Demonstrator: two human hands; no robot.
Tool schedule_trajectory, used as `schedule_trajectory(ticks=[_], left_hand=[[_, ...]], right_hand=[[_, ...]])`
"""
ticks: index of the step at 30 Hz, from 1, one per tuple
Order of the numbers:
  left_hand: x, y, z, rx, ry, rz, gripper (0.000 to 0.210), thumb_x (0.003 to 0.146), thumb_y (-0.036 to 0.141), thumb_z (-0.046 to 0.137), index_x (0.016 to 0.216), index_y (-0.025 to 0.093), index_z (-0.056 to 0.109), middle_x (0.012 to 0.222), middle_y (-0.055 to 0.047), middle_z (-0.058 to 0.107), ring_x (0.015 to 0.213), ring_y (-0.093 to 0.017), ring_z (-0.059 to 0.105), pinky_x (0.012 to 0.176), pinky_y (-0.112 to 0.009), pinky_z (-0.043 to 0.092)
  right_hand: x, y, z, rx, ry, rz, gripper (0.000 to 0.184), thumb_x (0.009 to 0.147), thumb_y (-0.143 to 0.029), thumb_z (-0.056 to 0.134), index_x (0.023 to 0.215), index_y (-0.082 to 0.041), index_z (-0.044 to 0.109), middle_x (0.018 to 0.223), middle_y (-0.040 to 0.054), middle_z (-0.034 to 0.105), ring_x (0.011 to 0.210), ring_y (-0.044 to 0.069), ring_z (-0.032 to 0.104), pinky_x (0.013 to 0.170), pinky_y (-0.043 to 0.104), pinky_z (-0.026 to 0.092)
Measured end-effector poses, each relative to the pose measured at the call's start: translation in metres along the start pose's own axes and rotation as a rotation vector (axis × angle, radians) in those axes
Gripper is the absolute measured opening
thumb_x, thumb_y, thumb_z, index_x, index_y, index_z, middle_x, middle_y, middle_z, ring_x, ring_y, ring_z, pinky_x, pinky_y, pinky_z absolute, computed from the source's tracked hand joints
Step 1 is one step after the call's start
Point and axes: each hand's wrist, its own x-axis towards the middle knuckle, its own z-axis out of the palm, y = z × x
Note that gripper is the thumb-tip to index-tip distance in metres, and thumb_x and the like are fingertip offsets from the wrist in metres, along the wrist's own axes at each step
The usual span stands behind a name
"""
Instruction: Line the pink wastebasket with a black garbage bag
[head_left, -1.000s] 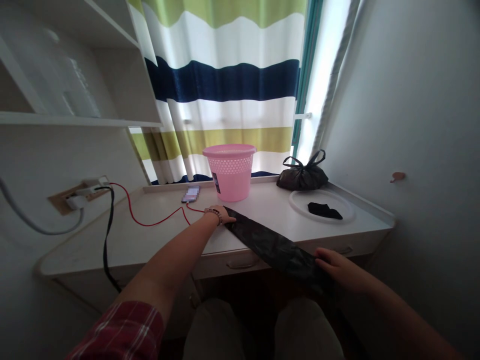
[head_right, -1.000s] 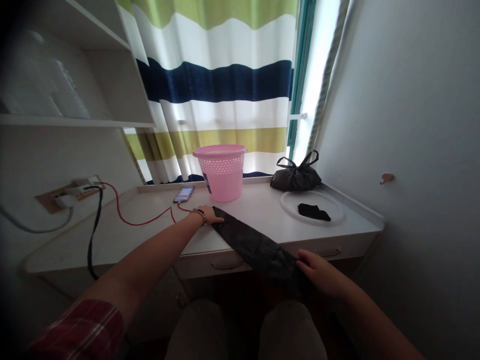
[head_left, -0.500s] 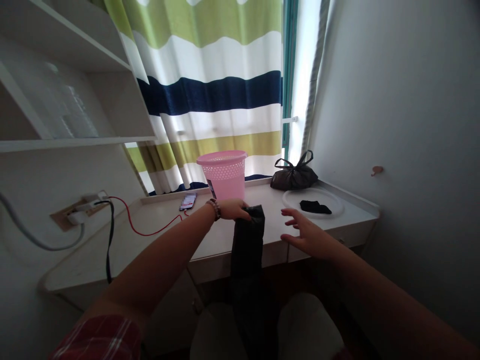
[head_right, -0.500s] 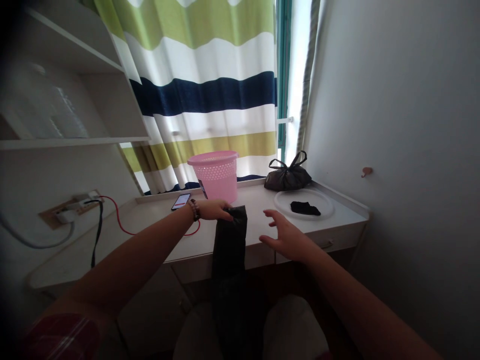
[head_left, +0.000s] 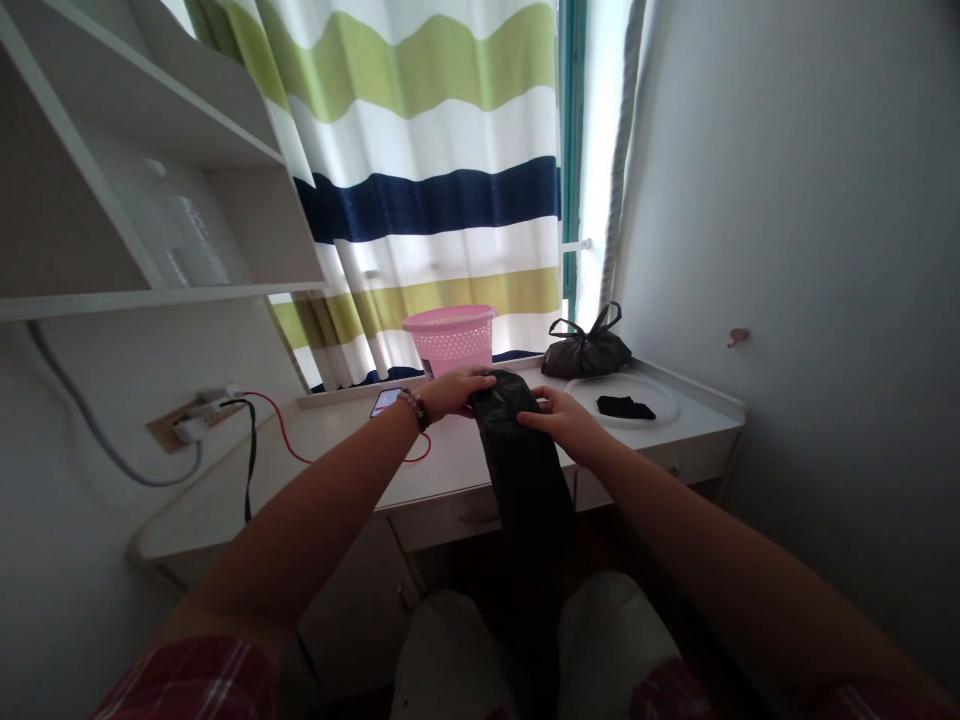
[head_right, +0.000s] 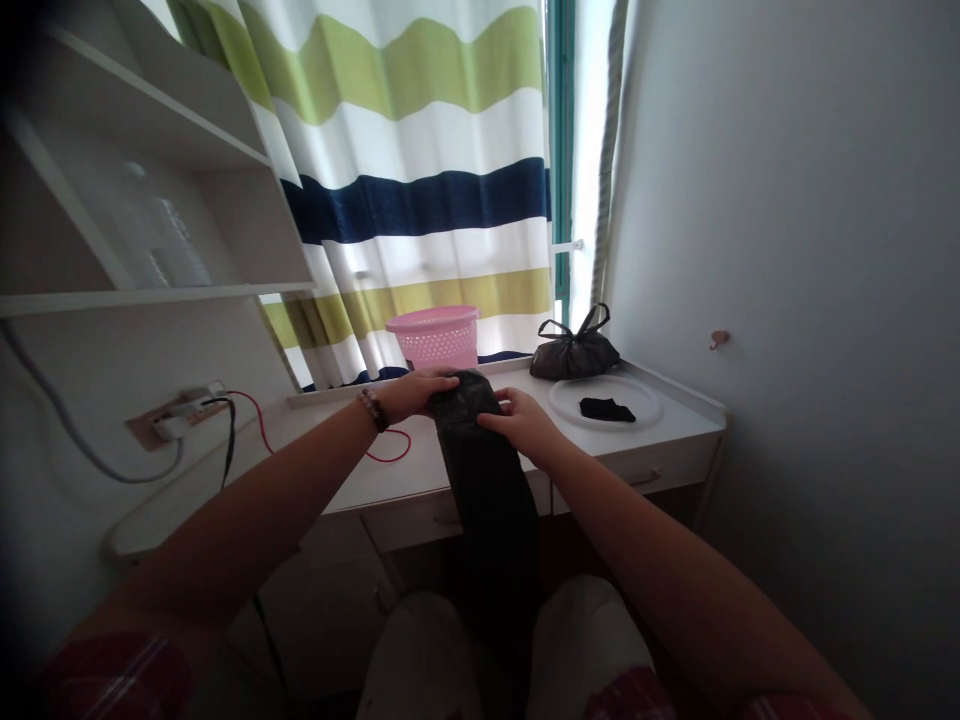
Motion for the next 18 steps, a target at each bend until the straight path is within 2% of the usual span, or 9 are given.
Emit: schedule_trajectory(ticks=[3, 5, 8, 10, 12, 14, 16, 18], left_hand=[[-0.002, -0.003, 0.003, 0.177, 0.038, 0.078, 0.059, 0.087, 0.054, 0.055, 0.137, 0.023, 0.050, 0.116, -0.011, 0.065, 0.092, -0.023, 0.064, 0.072, -0.035, 0.056], [-0.004, -0.006, 0.007, 0.308, 0.051, 0.168, 0.058, 0.090, 0.056, 0.050, 0.137, 0.022, 0.050, 0.121, -0.011, 0.063, 0.101, -0.024, 0.062, 0.084, -0.039, 0.053], [-0.015, -0.007, 0.018, 0.521, 0.143, 0.348, 0.061, 0.089, 0.055, 0.052, 0.139, 0.020, 0.050, 0.138, -0.011, 0.053, 0.124, -0.028, 0.050, 0.108, -0.043, 0.038], [-0.025, -0.004, 0.026, 0.641, 0.230, 0.472, 0.068, 0.085, 0.055, 0.059, 0.141, 0.019, 0.048, 0.148, -0.011, 0.043, 0.135, -0.030, 0.038, 0.115, -0.044, 0.027], [-0.035, 0.001, 0.035, 0.713, 0.257, 0.559, 0.073, 0.080, 0.055, 0.065, 0.141, 0.020, 0.048, 0.150, -0.011, 0.040, 0.138, -0.031, 0.034, 0.116, -0.045, 0.025], [-0.042, 0.003, 0.041, 0.724, 0.205, 0.575, 0.071, 0.078, 0.056, 0.068, 0.138, 0.021, 0.052, 0.141, -0.012, 0.050, 0.131, -0.031, 0.044, 0.111, -0.044, 0.032], [-0.045, 0.001, 0.045, 0.679, 0.133, 0.529, 0.062, 0.079, 0.054, 0.067, 0.131, 0.021, 0.058, 0.123, -0.011, 0.064, 0.113, -0.027, 0.058, 0.099, -0.039, 0.043], [-0.044, -0.006, 0.045, 0.600, 0.097, 0.467, 0.049, 0.082, 0.051, 0.065, 0.120, 0.020, 0.065, 0.102, -0.008, 0.071, 0.091, -0.022, 0.065, 0.083, -0.032, 0.049]], right_hand=[[0.002, -0.003, 0.003, 0.078, -0.081, -0.008, 0.045, 0.074, -0.040, 0.076, 0.110, -0.015, 0.065, 0.101, 0.0087, 0.073, 0.089, 0.025, 0.068, 0.085, 0.041, 0.052], [0.003, -0.003, 0.003, 0.098, -0.100, -0.023, 0.044, 0.075, -0.042, 0.074, 0.110, -0.016, 0.067, 0.102, 0.0078, 0.072, 0.091, 0.024, 0.068, 0.086, 0.040, 0.051], [0.003, -0.001, 0.002, 0.057, -0.064, -0.029, 0.042, 0.075, -0.043, 0.073, 0.108, -0.017, 0.069, 0.098, 0.0056, 0.073, 0.088, 0.022, 0.067, 0.082, 0.037, 0.051], [0.002, 0.000, 0.001, 0.038, -0.051, -0.013, 0.041, 0.077, -0.046, 0.071, 0.104, -0.016, 0.070, 0.092, 0.0050, 0.073, 0.082, 0.021, 0.066, 0.075, 0.034, 0.051], [-0.001, 0.000, 0.002, 0.022, -0.051, 0.010, 0.041, 0.077, -0.049, 0.070, 0.099, -0.015, 0.071, 0.087, 0.0052, 0.072, 0.075, 0.020, 0.065, 0.067, 0.031, 0.050], [-0.005, 0.000, 0.004, -0.006, -0.047, 0.028, 0.040, 0.077, -0.050, 0.070, 0.095, -0.015, 0.072, 0.085, 0.0055, 0.072, 0.071, 0.019, 0.064, 0.062, 0.029, 0.048], [-0.011, -0.001, 0.007, -0.030, -0.046, 0.032, 0.040, 0.076, -0.051, 0.070, 0.096, -0.017, 0.073, 0.086, 0.0057, 0.072, 0.071, 0.020, 0.064, 0.062, 0.030, 0.048], [-0.016, -0.002, 0.010, -0.049, -0.061, 0.019, 0.039, 0.077, -0.051, 0.070, 0.098, -0.019, 0.073, 0.088, 0.0055, 0.072, 0.074, 0.021, 0.064, 0.064, 0.032, 0.049]])
